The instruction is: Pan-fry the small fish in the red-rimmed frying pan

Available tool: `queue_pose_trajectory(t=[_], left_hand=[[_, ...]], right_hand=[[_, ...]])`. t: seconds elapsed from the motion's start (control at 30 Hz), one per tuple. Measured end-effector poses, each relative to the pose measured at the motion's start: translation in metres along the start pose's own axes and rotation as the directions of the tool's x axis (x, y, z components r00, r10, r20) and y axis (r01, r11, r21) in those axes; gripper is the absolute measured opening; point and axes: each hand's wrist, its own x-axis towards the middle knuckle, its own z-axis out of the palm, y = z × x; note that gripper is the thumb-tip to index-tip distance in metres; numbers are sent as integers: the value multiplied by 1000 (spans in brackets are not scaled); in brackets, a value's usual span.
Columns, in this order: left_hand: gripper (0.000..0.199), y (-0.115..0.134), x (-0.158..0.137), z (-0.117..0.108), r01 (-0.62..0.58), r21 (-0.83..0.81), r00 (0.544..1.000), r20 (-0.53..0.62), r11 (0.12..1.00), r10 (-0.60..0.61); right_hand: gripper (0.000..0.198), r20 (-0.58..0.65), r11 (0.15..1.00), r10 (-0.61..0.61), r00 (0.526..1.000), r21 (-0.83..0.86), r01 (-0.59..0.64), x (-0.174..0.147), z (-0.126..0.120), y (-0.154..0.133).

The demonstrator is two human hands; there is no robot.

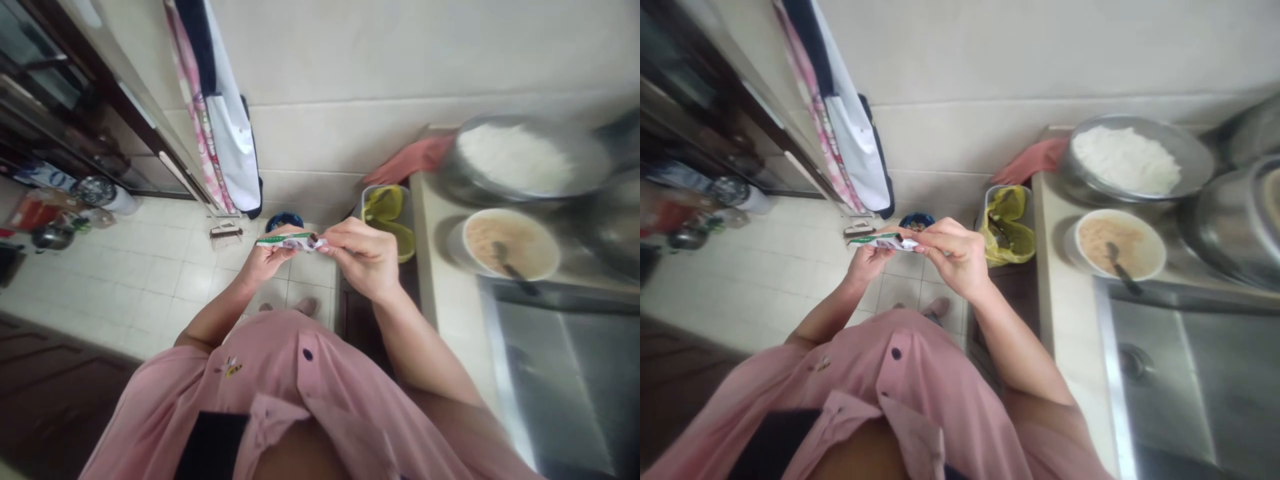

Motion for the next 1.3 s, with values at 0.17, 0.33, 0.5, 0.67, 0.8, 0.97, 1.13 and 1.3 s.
queue_pose_trajectory(t=[0.17,0.33,0.5,0.67,0.8,0.97,1.13,1.3], left_hand=[[44,20,-17,-22,-153,-86,983,-118,984,142],[29,36,-40,-40,-139,93,953,-259,986,159],[28,45,-54,-49,-79,151,944,-307,985,123],[27,55,-64,-51,-38,249,899,-415,968,142],[37,66,-71,-52,-61,334,817,-524,941,239],[24,77,-72,-48,-79,475,753,-548,876,365],[20,74,-66,-37,-64,452,753,-564,890,340],[21,67,-63,-30,-70,420,768,-557,905,318]], right_hand=[[10,-2,993,-112,994,-46,112,8,19,-12],[11,113,984,-177,978,25,176,21,39,-17],[9,193,975,-210,958,107,193,34,58,-11],[13,247,941,-307,919,223,255,51,72,-1],[17,233,912,-385,893,246,329,67,77,3],[14,308,872,-452,837,351,342,77,73,3],[12,320,870,-426,847,402,285,76,65,2],[13,261,869,-408,875,405,285,69,60,4]])
